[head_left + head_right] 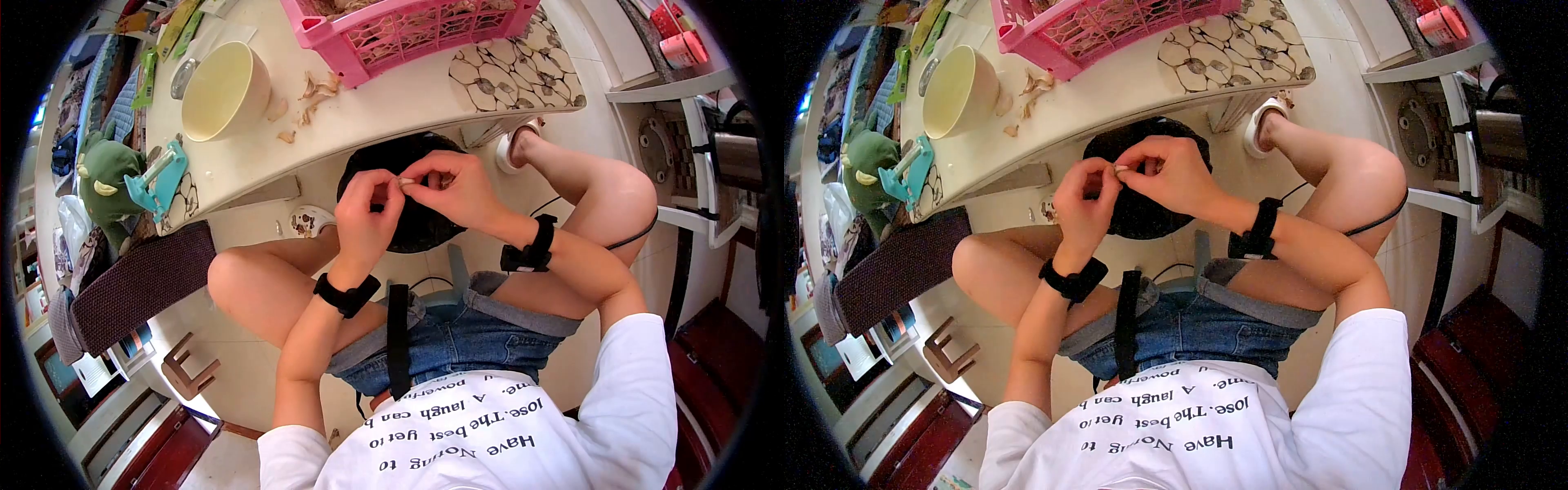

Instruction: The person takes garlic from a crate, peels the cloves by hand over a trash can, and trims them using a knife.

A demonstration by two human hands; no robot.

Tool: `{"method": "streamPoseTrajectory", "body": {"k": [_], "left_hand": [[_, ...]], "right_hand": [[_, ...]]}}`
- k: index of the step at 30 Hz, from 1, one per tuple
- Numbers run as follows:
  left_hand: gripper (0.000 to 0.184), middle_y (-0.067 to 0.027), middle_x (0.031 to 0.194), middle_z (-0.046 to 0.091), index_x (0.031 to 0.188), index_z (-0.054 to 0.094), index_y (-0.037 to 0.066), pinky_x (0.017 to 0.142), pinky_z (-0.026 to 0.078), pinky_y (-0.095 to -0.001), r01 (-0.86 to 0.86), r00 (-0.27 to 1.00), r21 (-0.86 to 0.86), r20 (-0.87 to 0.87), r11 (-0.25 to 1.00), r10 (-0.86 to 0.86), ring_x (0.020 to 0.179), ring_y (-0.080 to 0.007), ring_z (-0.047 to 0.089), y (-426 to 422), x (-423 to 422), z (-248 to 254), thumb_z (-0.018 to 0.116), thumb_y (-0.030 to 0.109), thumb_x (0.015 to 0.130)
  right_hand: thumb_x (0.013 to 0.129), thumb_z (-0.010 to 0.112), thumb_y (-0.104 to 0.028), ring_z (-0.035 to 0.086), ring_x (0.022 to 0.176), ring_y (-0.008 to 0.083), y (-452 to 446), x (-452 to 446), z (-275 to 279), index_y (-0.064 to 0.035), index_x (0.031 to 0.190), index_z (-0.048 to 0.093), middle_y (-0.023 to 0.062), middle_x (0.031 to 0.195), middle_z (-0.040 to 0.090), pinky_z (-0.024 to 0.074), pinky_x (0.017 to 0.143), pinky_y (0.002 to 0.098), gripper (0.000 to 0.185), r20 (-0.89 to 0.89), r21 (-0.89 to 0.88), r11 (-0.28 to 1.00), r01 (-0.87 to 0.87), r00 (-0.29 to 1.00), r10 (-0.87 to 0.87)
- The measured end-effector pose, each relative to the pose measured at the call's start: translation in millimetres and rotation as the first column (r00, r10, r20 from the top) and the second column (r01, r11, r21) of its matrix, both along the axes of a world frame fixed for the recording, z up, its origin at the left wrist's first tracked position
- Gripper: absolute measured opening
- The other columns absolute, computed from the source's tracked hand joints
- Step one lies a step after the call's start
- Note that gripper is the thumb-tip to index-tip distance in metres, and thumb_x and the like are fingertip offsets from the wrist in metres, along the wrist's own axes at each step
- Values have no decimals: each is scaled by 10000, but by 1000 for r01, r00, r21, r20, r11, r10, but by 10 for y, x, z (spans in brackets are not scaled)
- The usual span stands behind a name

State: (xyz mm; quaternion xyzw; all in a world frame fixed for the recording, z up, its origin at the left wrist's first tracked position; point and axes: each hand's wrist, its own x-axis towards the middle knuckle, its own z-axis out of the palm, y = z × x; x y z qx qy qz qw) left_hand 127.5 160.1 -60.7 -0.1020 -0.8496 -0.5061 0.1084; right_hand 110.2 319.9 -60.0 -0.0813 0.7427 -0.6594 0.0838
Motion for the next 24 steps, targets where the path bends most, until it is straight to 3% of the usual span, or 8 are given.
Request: {"method": "streamPoseTrajectory", "body": {"k": [2,5,7,8,10,14,19,24], "left_hand": [[77,-72,767,616,883,586,-10,571,501,-240,-23,998,54,67,998,20,618,-128,612,-46,-5,-76,610,-5,810],[78,-60,774,616,915,580,-15,560,499,-237,20,985,1,174,1000,-20,621,-114,613,-97,-22,-101,582,14,843],[100,-79,804,609,913,596,-2,541,483,-227,-29,900,118,435,993,-26,650,-138,622,-87,-21,-78,580,-5,814],[100,-79,804,609,913,596,-2,541,483,-227,-30,900,118,435,993,-25,650,-138,622,-84,-18,-53,580,-5,814],[91,-69,841,628,921,613,1,541,484,-216,-129,827,511,528,850,-192,679,-124,625,-65,-32,64,579,30,842],[101,-64,859,635,933,613,0,546,482,-210,-106,799,525,550,844,-242,697,-115,623,-106,-63,50,593,66,859],[89,-57,833,625,931,590,3,559,482,-207,-32,884,459,427,888,-189,656,-100,595,-112,-23,-30,595,64,867],[52,-53,807,605,891,559,-5,561,477,-211,-88,907,480,401,873,-130,642,-96,582,-95,27,-78,579,35,865]], "right_hand": [[724,699,-77,508,534,71,6,-16,11,-45,835,695,38,720,643,404,492,213,116,-32,-17,1000,15,999,-15],[728,701,-78,500,544,66,24,-38,5,-51,845,696,30,726,640,401,502,211,121,-34,-70,998,10,999,-12],[729,701,-77,500,550,68,33,-52,-19,-56,849,698,30,728,640,403,507,212,122,-36,-53,999,11,999,-13],[730,702,-77,500,555,69,35,-56,-35,-60,853,699,31,731,639,405,512,214,124,-37,-38,999,13,999,-14],[730,704,-80,501,555,74,43,-61,-56,-60,853,700,33,733,638,405,512,216,125,-42,-30,1000,6,999,-7],[732,709,-90,511,554,90,39,-51,-27,-56,848,701,45,732,633,406,509,222,121,-70,38,999,-22,997,25],[729,715,-95,516,548,100,10,-50,-81,-57,842,703,49,720,628,406,507,225,120,-144,43,999,-23,989,29],[733,720,-102,525,558,87,-3,-66,-100,-59,840,707,44,718,642,414,517,220,117,-103,33,998,-47,993,50]]}}
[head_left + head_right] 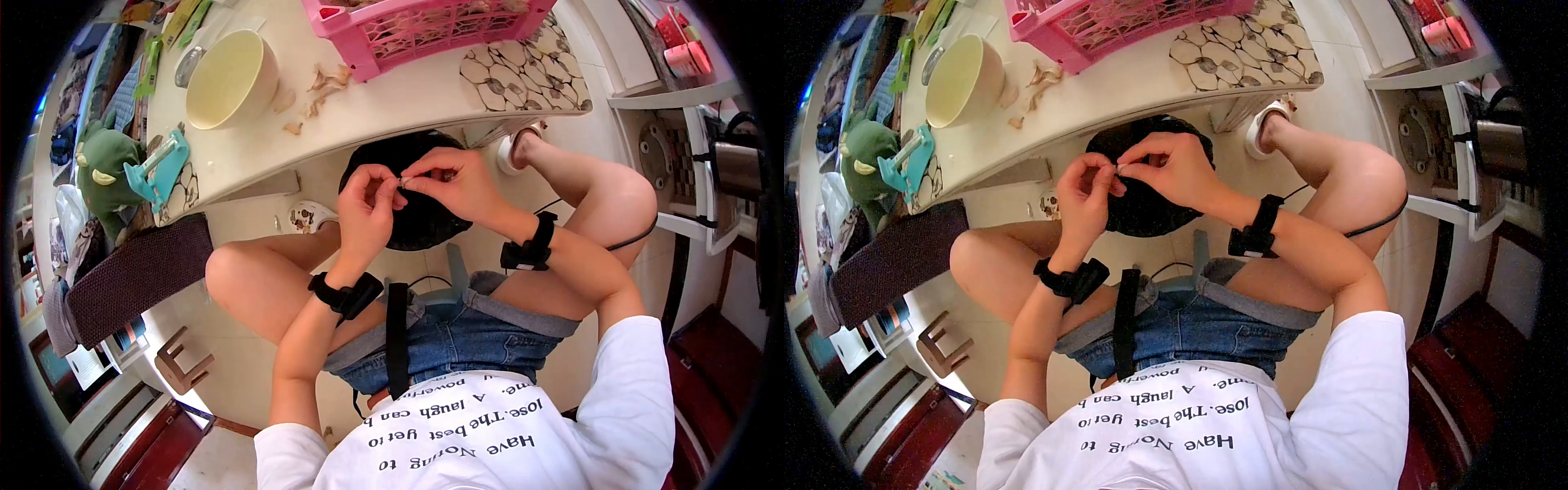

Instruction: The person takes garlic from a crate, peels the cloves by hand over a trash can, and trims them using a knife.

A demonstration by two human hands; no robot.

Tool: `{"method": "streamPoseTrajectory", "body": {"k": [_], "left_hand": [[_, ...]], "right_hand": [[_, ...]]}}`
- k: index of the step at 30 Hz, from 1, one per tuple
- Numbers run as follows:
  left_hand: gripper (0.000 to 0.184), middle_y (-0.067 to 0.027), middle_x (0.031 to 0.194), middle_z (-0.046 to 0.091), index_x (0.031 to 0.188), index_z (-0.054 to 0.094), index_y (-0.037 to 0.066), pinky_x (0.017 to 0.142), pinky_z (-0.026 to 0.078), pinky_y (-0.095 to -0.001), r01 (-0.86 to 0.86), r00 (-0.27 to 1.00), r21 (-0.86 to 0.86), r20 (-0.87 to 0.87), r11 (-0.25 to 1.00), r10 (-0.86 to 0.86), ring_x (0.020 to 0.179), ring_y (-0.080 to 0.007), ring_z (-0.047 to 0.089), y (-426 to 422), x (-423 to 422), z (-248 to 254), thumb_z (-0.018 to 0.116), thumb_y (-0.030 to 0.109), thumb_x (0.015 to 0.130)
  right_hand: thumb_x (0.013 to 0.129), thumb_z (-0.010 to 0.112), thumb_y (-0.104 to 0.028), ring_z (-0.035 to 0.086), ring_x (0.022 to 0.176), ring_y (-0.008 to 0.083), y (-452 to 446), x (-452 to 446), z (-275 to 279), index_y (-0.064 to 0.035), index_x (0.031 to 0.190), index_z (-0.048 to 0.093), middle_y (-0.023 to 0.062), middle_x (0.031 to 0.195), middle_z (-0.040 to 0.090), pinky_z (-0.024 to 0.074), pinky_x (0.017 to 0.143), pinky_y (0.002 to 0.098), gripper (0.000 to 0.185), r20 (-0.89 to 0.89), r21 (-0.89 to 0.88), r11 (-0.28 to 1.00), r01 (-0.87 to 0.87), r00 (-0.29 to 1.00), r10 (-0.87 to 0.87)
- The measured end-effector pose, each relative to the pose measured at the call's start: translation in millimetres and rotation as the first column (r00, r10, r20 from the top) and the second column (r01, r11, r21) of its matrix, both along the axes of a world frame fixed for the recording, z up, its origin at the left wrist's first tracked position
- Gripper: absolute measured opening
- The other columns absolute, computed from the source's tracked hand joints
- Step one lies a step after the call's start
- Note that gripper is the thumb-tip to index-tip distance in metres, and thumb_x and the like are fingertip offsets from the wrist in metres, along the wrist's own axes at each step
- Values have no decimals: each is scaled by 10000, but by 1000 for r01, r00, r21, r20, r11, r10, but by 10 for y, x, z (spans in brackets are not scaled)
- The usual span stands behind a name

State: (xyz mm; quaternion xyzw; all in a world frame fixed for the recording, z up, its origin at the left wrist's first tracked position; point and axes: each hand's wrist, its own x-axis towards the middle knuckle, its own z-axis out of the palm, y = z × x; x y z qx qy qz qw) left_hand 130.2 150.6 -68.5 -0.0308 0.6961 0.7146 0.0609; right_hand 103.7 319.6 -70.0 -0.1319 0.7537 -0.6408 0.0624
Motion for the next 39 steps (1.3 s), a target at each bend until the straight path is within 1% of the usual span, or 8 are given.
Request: {"method": "streamPoseTrajectory", "body": {"k": [5,14,17,19,25,28,31,39], "left_hand": [[104,-70,814,607,935,553,-10,569,474,-214,99,988,-143,133,985,-80,639,-97,578,-28,-22,79,592,25,845],[113,-69,833,630,950,575,-22,540,471,-221,63,997,-250,-24,966,-71,655,-105,602,3,15,49,583,25,847],[102,-68,833,636,949,578,-20,557,483,-220,78,996,-231,-23,970,-86,663,-113,612,-15,0,51,572,28,859],[110,-73,830,642,961,590,-20,578,499,-225,22,986,110,160,994,-39,678,-122,619,-6,-18,107,568,35,869],[174,-87,841,650,1014,592,-36,597,506,-221,103,984,61,142,993,-111,692,-117,618,-44,-7,228,594,35,855],[148,-56,770,644,974,634,-17,556,487,-205,-37,996,-169,-80,985,24,644,-89,604,-126,-26,558,617,10,830],[153,-39,721,628,944,663,23,492,439,-211,-365,865,-530,-497,765,67,586,-74,587,-301,-230,823,646,4,793],[181,-44,774,635,927,662,68,494,439,-233,-569,737,-709,-664,417,-123,523,-122,572,-470,-680,996,701,81,751]], "right_hand": [[748,727,-123,530,610,41,21,-46,-12,-46,860,710,25,734,668,423,544,203,137,200,-147,987,71,979,-40],[781,704,-80,520,631,19,29,-8,2,-27,892,698,3,766,664,405,557,174,123,213,-57,998,-16,977,28],[784,701,-78,528,641,24,17,4,35,-25,894,698,8,764,663,415,573,176,123,245,-91,996,-20,969,42],[784,697,-70,532,645,28,3,-4,40,-23,895,698,14,763,663,419,583,178,121,244,-110,994,-1,969,28],[815,660,-86,547,645,49,-25,-14,130,-16,906,697,29,754,662,430,598,183,120,239,-229,973,-17,968,73],[846,628,-151,538,625,46,27,-55,218,-18,896,698,21,727,656,404,552,188,159,248,-160,986,-47,965,87],[853,610,-188,493,570,23,36,-109,137,-17,866,696,2,663,638,349,496,188,192,311,-134,991,-24,948,66],[829,623,-211,535,556,55,88,-82,97,-7,816,691,22,632,637,379,505,210,215,391,-81,995,-64,916,91]]}}
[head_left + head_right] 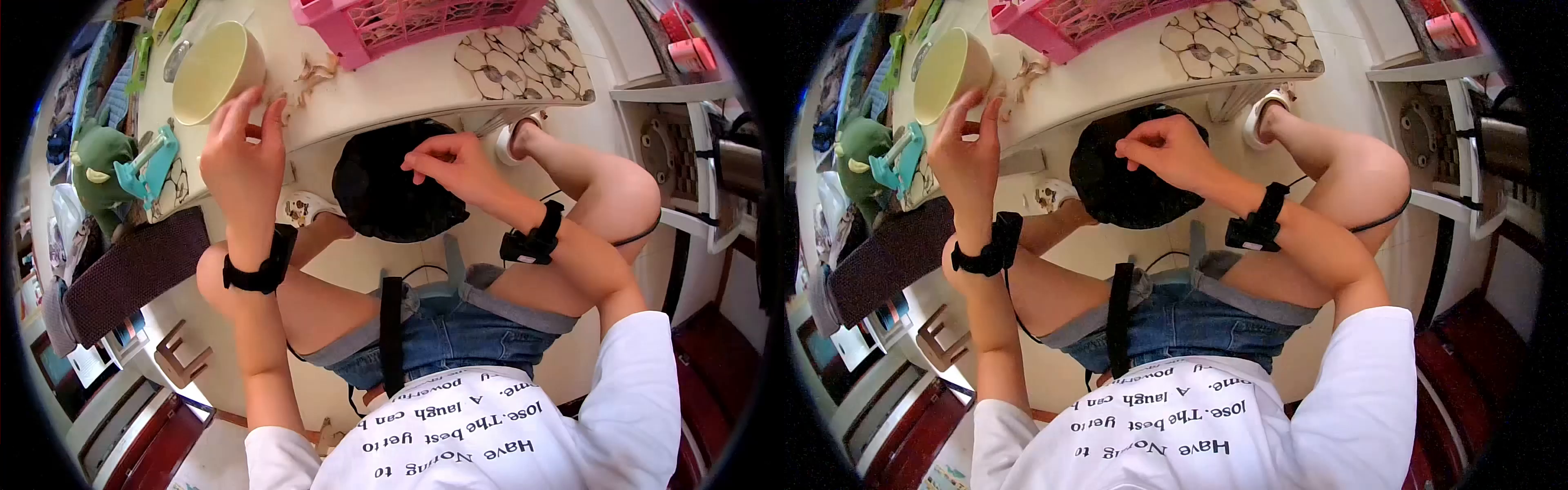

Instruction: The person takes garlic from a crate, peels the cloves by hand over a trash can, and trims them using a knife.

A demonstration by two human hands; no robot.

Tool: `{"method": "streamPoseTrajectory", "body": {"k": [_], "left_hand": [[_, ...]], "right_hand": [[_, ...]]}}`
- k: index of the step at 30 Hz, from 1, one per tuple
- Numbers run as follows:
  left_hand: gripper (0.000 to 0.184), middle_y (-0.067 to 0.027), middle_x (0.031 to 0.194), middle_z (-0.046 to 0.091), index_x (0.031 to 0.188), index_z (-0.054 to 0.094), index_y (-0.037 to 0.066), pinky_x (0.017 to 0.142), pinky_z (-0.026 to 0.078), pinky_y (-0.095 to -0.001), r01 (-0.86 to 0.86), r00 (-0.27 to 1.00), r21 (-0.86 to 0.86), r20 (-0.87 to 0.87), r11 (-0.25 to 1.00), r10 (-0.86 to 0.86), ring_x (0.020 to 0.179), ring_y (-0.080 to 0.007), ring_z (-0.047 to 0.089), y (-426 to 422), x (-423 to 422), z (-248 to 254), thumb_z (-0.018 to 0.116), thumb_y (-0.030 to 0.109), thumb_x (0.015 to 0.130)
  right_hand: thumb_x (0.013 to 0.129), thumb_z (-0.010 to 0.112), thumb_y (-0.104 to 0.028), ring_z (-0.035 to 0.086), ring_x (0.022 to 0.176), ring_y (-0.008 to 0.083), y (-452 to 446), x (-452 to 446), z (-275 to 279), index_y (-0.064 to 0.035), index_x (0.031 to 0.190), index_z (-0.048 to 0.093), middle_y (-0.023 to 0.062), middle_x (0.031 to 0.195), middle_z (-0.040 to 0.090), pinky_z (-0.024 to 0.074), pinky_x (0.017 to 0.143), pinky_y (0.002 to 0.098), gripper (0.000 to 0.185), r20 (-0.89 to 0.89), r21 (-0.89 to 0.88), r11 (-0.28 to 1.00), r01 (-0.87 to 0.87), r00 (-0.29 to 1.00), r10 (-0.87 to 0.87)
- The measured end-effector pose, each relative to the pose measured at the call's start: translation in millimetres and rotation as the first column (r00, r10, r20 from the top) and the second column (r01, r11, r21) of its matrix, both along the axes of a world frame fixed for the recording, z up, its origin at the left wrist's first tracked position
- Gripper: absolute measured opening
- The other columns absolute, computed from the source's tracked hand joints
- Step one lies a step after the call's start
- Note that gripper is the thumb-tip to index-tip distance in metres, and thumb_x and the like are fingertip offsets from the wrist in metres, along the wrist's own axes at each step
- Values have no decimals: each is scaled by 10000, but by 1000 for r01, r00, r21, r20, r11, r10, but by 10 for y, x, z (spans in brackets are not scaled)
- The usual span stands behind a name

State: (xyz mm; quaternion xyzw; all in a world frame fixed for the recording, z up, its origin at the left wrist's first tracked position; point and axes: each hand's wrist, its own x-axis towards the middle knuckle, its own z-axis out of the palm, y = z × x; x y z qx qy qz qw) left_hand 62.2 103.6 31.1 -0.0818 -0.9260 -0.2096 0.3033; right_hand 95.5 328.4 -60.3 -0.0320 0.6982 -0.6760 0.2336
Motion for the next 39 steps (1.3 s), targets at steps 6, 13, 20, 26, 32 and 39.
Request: {"method": "streamPoseTrajectory", "body": {"k": [6,13,20,26,32,39], "left_hand": [[112,-96,847,628,859,634,89,555,481,-327,318,889,153,295,936,-350,656,-252,609,405,638,-377,622,56,753],[146,-174,764,635,818,655,30,648,490,-441,438,317,308,826,845,-466,750,-354,613,472,408,-2375,543,65,731],[158,-173,731,635,827,654,19,639,495,-428,637,66,193,951,746,-302,723,-340,619,621,269,-3096,530,63,739],[154,-169,730,635,829,651,14,627,497,-416,703,11,120,984,701,-180,712,-325,621,793,211,-3481,529,62,749],[150,-164,729,636,830,648,8,616,498,-404,741,7,47,997,670,-77,701,-310,623,874,101,-3731,528,61,759],[145,-159,727,636,831,644,2,602,500,-390,734,24,3,999,679,-31,688,-293,625,851,17,-3883,526,60,770]], "right_hand": [[829,626,-167,551,591,75,64,-35,7,9,808,668,38,673,639,426,552,227,182,49,-25,999,26,999,-25],[848,616,-212,484,520,40,77,-56,-24,-24,805,655,-2,639,602,331,451,194,197,21,-15,1000,22,1000,-22],[835,614,-199,570,599,75,186,65,159,-21,811,655,29,677,630,443,530,240,185,51,-6,972,-235,971,235],[765,596,-148,609,654,299,321,270,271,-15,768,635,134,698,621,473,599,369,139,-44,-26,942,-334,942,332],[775,582,-178,586,651,319,437,233,213,-8,686,580,134,656,590,443,571,406,192,-43,-49,965,-256,966,254],[770,580,-170,591,658,316,501,157,208,-11,681,583,127,665,600,448,578,403,182,11,-45,980,-195,981,196]]}}
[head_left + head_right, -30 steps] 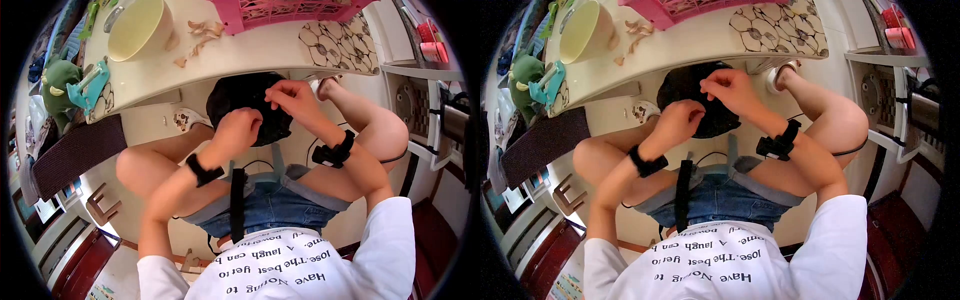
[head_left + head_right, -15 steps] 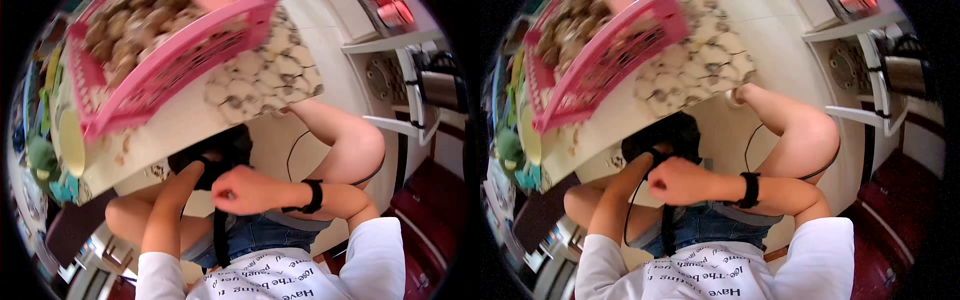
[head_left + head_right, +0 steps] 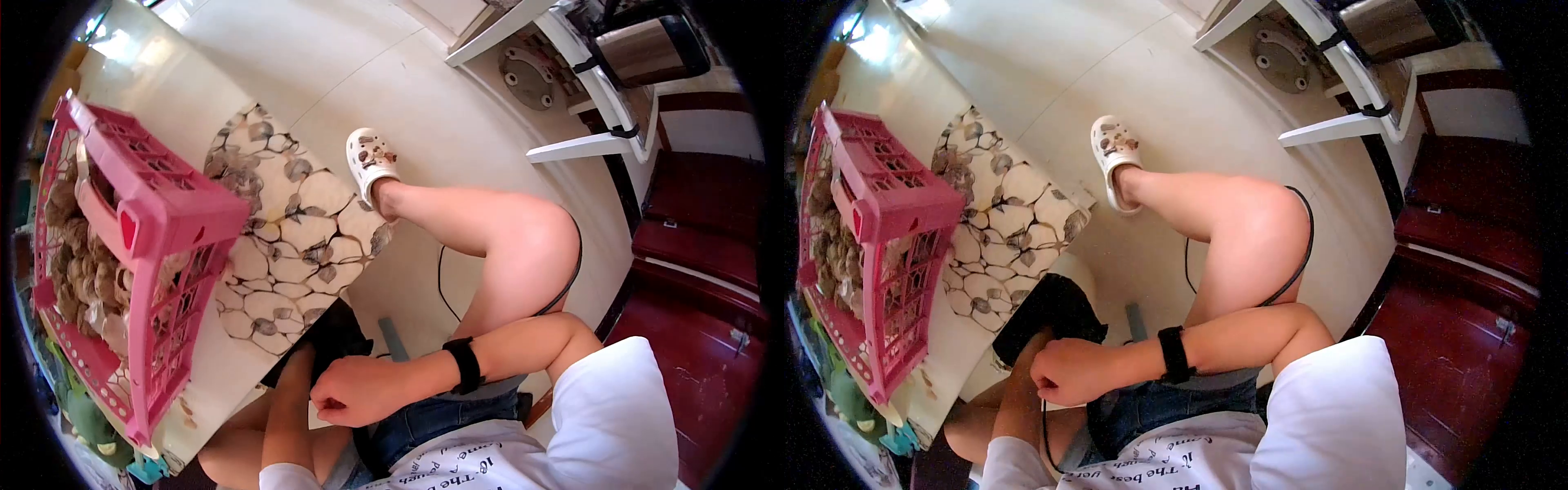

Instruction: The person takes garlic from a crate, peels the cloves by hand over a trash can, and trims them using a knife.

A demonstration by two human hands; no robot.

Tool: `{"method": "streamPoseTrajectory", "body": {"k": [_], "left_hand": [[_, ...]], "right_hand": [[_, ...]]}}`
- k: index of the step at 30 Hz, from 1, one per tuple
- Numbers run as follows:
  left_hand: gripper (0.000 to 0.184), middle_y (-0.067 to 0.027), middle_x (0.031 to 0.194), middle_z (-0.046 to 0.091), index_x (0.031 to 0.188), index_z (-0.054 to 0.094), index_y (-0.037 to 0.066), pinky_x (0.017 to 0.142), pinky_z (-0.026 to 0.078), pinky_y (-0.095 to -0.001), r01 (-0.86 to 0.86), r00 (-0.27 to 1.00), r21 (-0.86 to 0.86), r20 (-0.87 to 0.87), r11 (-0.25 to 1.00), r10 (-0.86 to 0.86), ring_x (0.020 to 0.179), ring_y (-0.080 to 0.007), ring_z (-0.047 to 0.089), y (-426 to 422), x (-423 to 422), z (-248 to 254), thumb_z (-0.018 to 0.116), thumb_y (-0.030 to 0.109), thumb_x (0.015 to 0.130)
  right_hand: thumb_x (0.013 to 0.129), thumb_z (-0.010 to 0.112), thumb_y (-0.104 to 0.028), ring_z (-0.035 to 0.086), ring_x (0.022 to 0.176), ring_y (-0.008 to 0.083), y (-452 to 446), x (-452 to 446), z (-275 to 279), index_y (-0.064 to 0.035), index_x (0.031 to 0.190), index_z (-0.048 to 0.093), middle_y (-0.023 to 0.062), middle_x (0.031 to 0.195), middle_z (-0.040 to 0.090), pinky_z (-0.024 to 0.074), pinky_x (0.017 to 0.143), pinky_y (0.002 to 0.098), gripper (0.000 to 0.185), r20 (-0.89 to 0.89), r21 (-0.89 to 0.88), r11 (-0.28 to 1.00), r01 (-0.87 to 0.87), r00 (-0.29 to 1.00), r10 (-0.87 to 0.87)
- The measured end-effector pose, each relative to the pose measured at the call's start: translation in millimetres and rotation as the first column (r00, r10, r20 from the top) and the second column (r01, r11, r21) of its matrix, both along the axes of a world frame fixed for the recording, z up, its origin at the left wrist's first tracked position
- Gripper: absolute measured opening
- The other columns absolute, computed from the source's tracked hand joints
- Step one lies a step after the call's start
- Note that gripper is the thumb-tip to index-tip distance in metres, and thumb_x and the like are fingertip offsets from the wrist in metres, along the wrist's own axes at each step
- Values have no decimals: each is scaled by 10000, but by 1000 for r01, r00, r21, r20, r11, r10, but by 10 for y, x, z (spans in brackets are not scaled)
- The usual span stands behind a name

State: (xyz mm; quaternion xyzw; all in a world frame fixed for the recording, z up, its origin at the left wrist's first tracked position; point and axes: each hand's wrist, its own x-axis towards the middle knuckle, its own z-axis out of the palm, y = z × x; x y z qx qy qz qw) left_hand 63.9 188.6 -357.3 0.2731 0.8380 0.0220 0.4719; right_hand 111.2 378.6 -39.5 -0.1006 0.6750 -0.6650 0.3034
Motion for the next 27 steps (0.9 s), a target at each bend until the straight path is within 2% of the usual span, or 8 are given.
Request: {"method": "streamPoseTrajectory", "body": {"k": [5,8,10,15,24,26,27], "left_hand": [[143,-155,726,636,833,642,-3,592,501,-381,-23,1000,-6,-10,1000,23,678,-280,627,-45,-27,-57,525,59,778],[141,-153,726,636,833,640,-5,586,502,-375,-40,999,3,-16,999,40,673,-273,628,-66,-38,-54,524,58,783],[141,-151,725,637,834,639,-7,582,503,-371,-60,998,9,-17,998,60,669,-268,629,-82,-38,-41,524,58,786],[139,-148,724,637,835,637,-12,573,504,-361,-129,991,41,-17,991,130,660,-255,630,-156,-59,97,523,57,795],[137,-141,723,637,837,632,-20,555,506,-343,-330,943,130,15,935,331,643,-233,633,-286,25,890,521,55,809],[137,-139,722,637,837,631,-21,551,507,-339,-383,923,165,41,909,382,639,-228,634,-264,47,1125,520,55,813],[137,-139,722,637,837,631,-22,549,507,-337,-405,914,184,52,896,402,637,-225,634,-201,38,1267,520,55,814]], "right_hand": [[759,570,-156,588,655,318,-45,8,-45,-8,669,577,134,669,599,444,573,403,173,-30,21,1000,12,999,-11],[752,568,-148,583,649,322,-76,36,-66,-8,670,577,137,658,595,434,565,409,162,-81,-21,997,77,994,-78],[748,570,-148,586,645,323,-90,16,-49,-8,668,577,134,641,594,437,567,409,162,-69,14,1000,17,997,-16],[747,576,-152,591,643,321,-153,9,-54,-12,669,589,130,643,603,445,573,408,160,-104,39,999,15,994,-11],[742,597,-166,607,639,297,-279,-50,-35,-12,689,624,129,662,624,469,602,388,165,-231,115,993,-23,972,49],[733,606,-171,609,637,299,-333,-56,-102,-11,686,632,134,668,630,475,606,386,169,-328,158,987,31,944,23],[724,610,-169,613,641,302,-352,-76,-129,-6,691,641,140,679,635,481,609,386,170,-316,158,987,13,948,38]]}}
